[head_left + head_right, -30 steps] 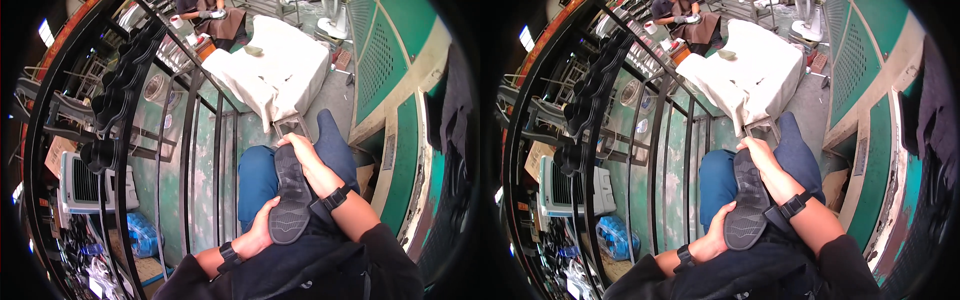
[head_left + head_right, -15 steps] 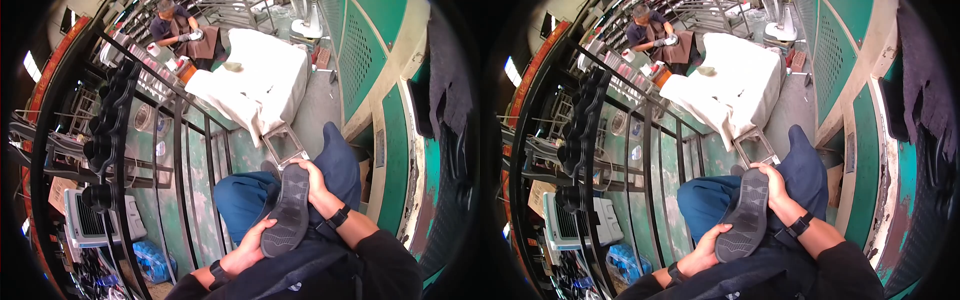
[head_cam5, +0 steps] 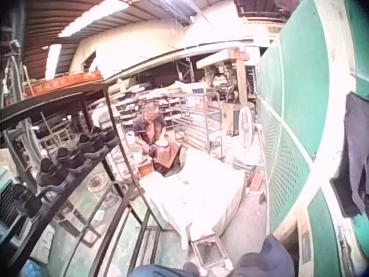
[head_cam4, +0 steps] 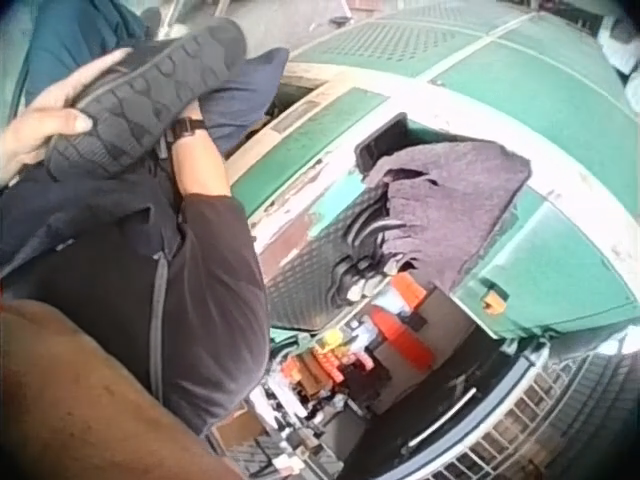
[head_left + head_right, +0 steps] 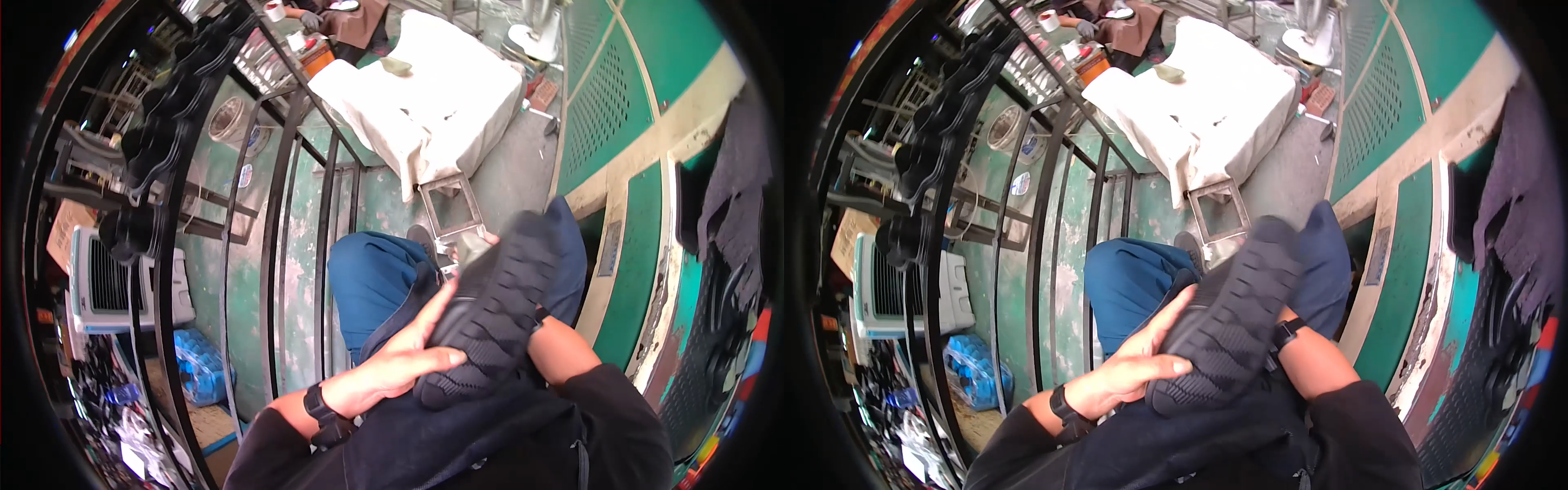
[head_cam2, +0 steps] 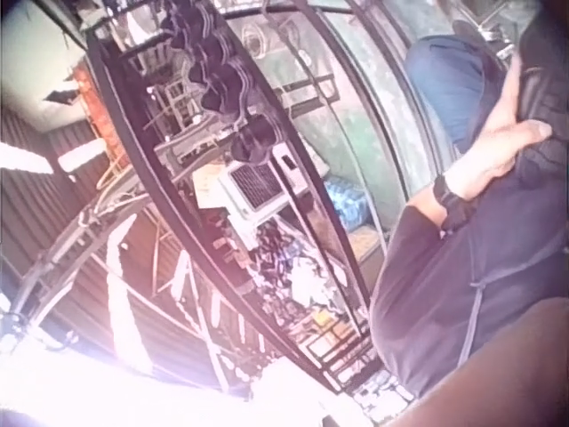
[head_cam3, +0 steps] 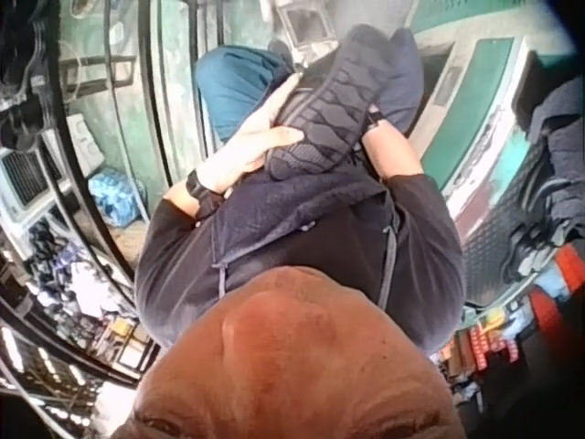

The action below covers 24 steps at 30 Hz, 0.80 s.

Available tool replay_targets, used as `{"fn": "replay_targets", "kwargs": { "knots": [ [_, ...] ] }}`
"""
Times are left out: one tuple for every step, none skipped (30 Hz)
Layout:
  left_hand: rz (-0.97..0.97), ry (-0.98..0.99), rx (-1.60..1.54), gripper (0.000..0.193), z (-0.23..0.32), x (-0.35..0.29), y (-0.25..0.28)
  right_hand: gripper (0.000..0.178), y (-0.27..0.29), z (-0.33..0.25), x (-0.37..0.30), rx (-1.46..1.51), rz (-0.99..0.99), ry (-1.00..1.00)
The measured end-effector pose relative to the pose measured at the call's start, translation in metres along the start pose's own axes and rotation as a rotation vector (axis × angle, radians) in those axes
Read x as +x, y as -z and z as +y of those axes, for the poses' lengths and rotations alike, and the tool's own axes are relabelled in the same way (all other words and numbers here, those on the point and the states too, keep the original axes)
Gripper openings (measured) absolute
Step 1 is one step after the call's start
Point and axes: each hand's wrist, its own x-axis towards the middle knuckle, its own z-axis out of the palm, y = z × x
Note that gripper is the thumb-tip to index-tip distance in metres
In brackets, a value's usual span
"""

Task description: Move shoe racks and inspect assembled shoes in a factory environment.

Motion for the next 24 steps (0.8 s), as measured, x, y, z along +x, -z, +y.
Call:
{"fn": "replay_targets", "kwargs": {
  "knots": [
    [-0.180, -0.107, 0.194, 0.104, 0.007, 0.000, -0.001, 0.059, 0.005, -0.008, 0.001, 0.040, -0.008, -0.062],
    [-0.317, -0.281, 0.490, 0.108, 0.025, 0.006, 0.001, 0.060, 0.009, -0.018, 0.009, 0.083, -0.022, -0.119],
    [-0.419, -0.419, 0.608, 0.110, 0.036, 0.011, 0.003, 0.060, 0.013, -0.028, 0.017, 0.125, -0.035, -0.178],
    [-0.515, -0.487, 0.667, 0.111, 0.052, 0.019, 0.002, 0.061, 0.025, -0.048, 0.018, 0.159, -0.015, -0.216],
    [-0.576, -0.548, 0.731, 0.111, 0.061, 0.020, 0.005, 0.062, 0.028, -0.058, 0.022, 0.205, -0.017, -0.275],
    [-0.568, -0.564, 0.739, 0.111, 0.064, 0.017, 0.008, 0.062, 0.028, -0.066, 0.026, 0.253, -0.020, -0.336],
    [-0.580, -0.576, 0.758, 0.112, 0.065, 0.016, 0.015, 0.063, 0.028, -0.075, 0.027, 0.298, -0.009, -0.394],
    [-0.558, -0.585, 0.778, 0.113, 0.062, 0.006, 0.022, 0.068, 0.000, -0.101, 0.050, 0.392, 0.073, -0.534],
    [-0.492, -0.605, 0.766, 0.115, 0.058, -0.004, 0.032, 0.073, -0.032, -0.127, 0.064, 0.237, 0.197, -0.425],
    [-0.396, -0.670, 0.815, 0.115, 0.057, -0.015, 0.041, 0.072, -0.059, -0.145, 0.063, 0.132, 0.155, -0.510],
    [-0.296, -0.735, 0.868, 0.116, 0.061, -0.027, 0.049, 0.072, -0.081, -0.155, 0.068, 0.027, 0.108, -0.588],
    [-0.226, -0.792, 0.992, 0.116, 0.070, -0.040, 0.058, 0.067, -0.080, -0.148, 0.055, 0.057, -0.145, -0.616],
    [-0.159, -1.047, 1.054, 0.100, 0.076, -0.041, 0.065, 0.059, -0.098, -0.151, 0.053, -0.007, -0.305, -0.662],
    [-0.014, -1.088, 1.299, 0.094, 0.084, -0.050, 0.079, 0.059, -0.124, -0.159, 0.055, -0.031, -0.384, -0.676],
    [0.131, -1.115, 1.525, 0.089, 0.089, -0.064, 0.089, 0.060, -0.155, -0.181, 0.042, 0.136, -0.499, -0.664],
    [0.433, -0.952, 1.886, 0.081, 0.090, -0.077, 0.078, 0.064, -0.180, -0.199, 0.025, 0.320, -0.594, -0.658],
    [0.552, -0.909, 1.768, 0.072, 0.081, -0.086, 0.062, 0.069, -0.203, -0.207, 0.013, 0.512, -0.678, -0.652],
    [0.613, -1.078, 1.628, 0.070, 0.064, -0.088, 0.054, 0.085, -0.233, -0.205, 0.012, 0.124, -0.771, -0.278],
    [0.665, -1.237, 1.481, 0.069, 0.041, -0.089, 0.050, 0.095, -0.265, -0.203, 0.006, 0.005, -0.893, -0.136],
    [0.804, -1.397, 1.241, 0.071, 0.012, -0.089, 0.045, 0.096, -0.297, -0.194, -0.006, -0.063, -0.971, 0.101],
    [0.967, -1.636, 1.489, 0.065, 0.014, -0.099, 0.048, 0.098, -0.315, -0.190, -0.007, -0.219, -1.090, 0.360],
    [1.112, -1.748, 1.604, 0.064, 0.009, -0.106, 0.067, 0.093, -0.336, -0.193, -0.020, -0.220, -1.161, 0.279],
    [1.259, -1.851, 1.726, 0.063, 0.021, -0.120, 0.065, 0.088, -0.349, -0.208, -0.033, -0.214, -1.230, 0.198],
    [1.470, -1.564, 1.907, 0.055, 0.025, -0.144, 0.054, 0.080, -0.353, -0.218, -0.029, -0.391, -1.231, 0.211]
  ]
}}
